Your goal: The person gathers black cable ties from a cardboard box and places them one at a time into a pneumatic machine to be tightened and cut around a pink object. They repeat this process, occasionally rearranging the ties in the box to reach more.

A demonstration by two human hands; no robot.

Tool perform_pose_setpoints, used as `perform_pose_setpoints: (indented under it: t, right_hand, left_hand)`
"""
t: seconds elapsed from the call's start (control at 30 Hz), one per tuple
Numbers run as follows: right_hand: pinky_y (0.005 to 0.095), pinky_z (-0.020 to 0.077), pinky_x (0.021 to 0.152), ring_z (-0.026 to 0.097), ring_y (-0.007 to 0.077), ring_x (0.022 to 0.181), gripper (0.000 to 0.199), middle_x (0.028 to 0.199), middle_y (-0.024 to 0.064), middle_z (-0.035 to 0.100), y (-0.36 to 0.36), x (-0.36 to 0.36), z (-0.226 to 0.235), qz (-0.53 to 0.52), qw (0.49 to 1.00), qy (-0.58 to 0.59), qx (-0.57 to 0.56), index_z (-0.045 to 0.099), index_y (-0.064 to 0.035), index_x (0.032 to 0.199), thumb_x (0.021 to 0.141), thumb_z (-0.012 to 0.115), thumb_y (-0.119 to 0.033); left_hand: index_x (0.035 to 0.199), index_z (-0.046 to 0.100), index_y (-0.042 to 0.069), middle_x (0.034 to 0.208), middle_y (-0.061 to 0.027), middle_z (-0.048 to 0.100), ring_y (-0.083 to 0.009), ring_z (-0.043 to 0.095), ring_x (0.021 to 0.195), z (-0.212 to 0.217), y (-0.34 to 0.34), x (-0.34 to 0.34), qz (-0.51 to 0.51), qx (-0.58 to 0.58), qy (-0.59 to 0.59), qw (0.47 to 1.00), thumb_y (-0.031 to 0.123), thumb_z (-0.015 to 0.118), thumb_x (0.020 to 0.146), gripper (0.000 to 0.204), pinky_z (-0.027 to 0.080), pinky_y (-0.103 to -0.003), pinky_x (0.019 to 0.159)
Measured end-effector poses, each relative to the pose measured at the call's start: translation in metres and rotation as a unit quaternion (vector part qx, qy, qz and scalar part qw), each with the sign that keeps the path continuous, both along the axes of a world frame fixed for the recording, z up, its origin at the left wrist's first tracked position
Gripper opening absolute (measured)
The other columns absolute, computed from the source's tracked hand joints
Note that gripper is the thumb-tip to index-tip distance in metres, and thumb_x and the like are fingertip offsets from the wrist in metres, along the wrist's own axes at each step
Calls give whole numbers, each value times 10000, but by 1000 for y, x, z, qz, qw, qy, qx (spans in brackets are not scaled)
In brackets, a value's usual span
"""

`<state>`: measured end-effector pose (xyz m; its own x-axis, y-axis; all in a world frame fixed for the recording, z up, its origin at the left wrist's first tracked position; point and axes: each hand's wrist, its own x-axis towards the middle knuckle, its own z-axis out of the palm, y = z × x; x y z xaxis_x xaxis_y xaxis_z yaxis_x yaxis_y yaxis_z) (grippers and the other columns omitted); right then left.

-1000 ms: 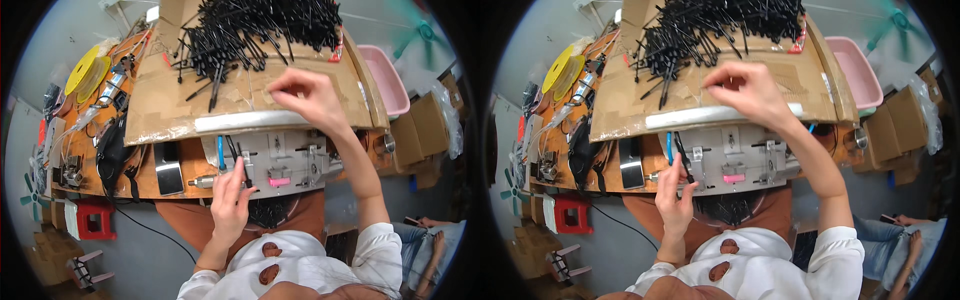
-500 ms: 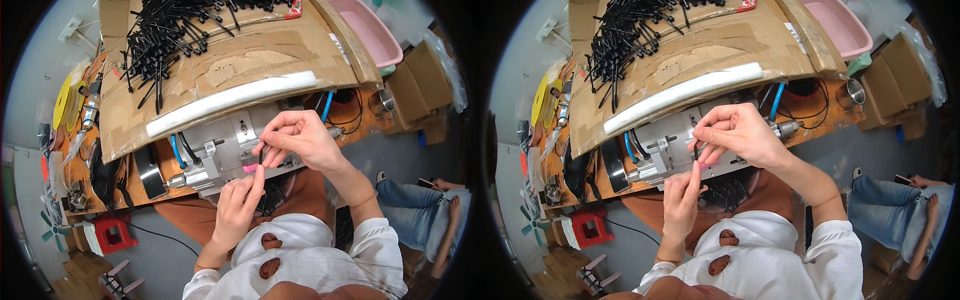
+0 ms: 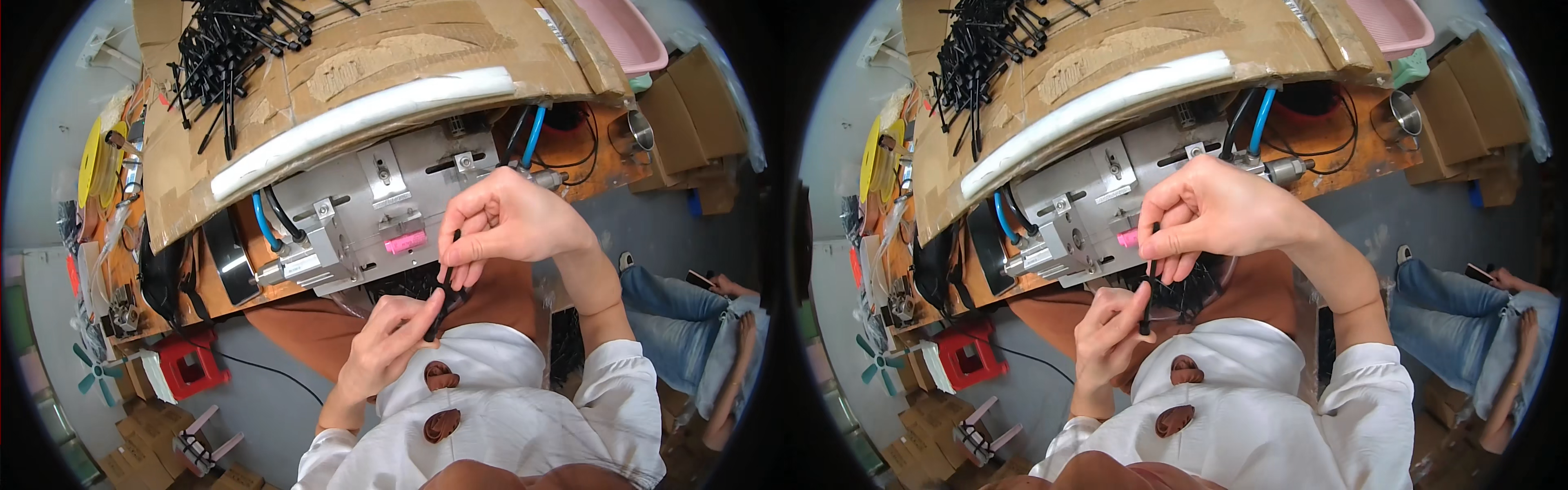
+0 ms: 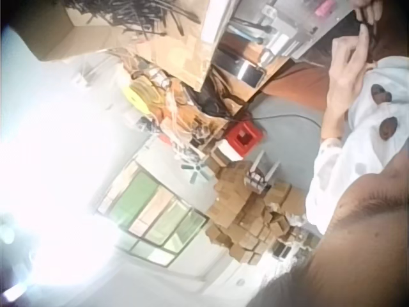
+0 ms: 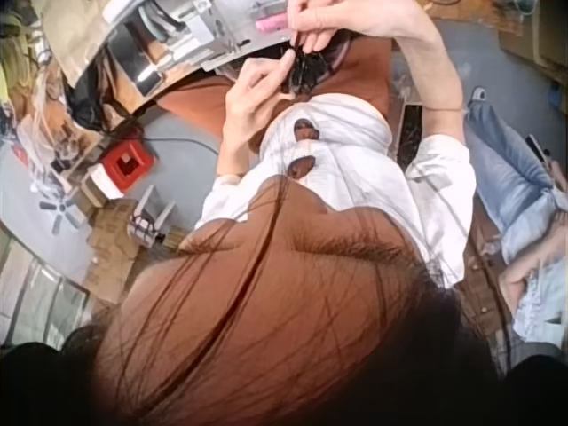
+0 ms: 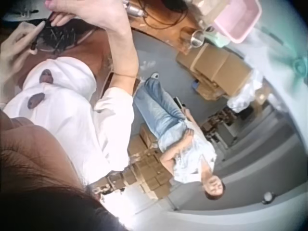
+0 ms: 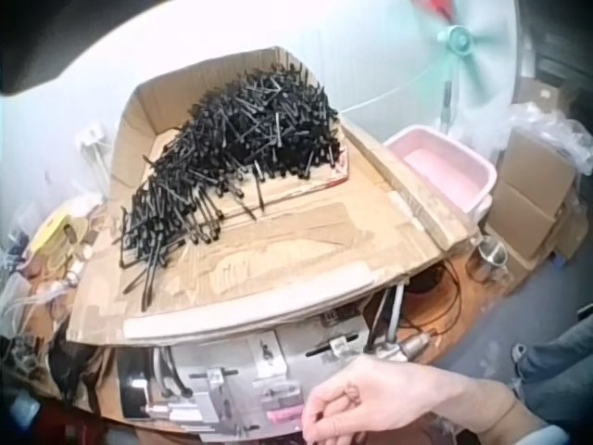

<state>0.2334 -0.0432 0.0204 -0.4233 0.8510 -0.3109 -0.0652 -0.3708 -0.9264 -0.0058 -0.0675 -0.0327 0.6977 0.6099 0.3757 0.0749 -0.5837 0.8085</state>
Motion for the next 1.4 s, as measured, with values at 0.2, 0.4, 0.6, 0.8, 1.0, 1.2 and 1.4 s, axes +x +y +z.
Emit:
perform_pose_setpoints:
  t: [0.2,0.4,0.6,0.8,1.0,1.2,1.4]
  right_hand:
    - [241,570,656,692,160,737,152,837,128,699,-9,-14,-16,-53,988,-113,89,653,56,1007,883,620,-25]
    - [243,569,671,692,143,758,153,832,103,700,-37,-17,-20,-309,914,-135,225,678,27,1009,897,621,-61]
    - [247,570,662,697,163,779,146,850,116,698,-46,-19,-11,-342,892,-139,261,682,48,969,906,617,-66]
    - [261,535,630,675,154,745,115,834,123,692,-10,-12,1,-306,827,-254,397,681,38,953,865,641,-22]
    - [342,509,678,656,253,772,268,812,128,668,153,-4,47,-204,632,-569,485,673,-23,951,896,611,-278]
    - [355,542,753,688,259,907,439,946,119,709,278,-28,57,-157,590,-725,318,725,-88,949,789,684,-495]
    - [395,533,740,671,327,875,332,852,173,687,255,-11,53,-86,601,-695,387,687,-3,895,802,703,-321]
  left_hand:
    - [1309,483,-72,948,-116,531,-248,530,850,-13,-14,13,110,95,107,984,-40,729,683,674,457,-350,732]
    - [1361,391,-88,963,-106,511,-230,507,835,-39,-11,31,194,194,266,924,-10,590,777,622,454,-313,761]
    - [1397,362,-50,938,-119,496,-276,496,851,-42,-11,35,222,187,276,916,-39,645,758,699,436,-381,764]
    - [1378,376,-73,938,-134,495,-285,497,845,-17,-2,30,163,146,286,933,-69,628,748,678,446,-370,764]
    - [1180,531,-25,931,-159,503,-300,509,883,51,114,24,208,281,151,925,-53,565,742,440,433,-402,792]
    - [1194,543,50,1089,-206,529,-380,567,957,77,247,80,319,325,316,832,254,669,845,423,496,-428,809]
    - [1115,532,56,1034,-163,546,-362,578,948,67,241,69,257,303,269,877,159,637,856,299,491,-424,806]
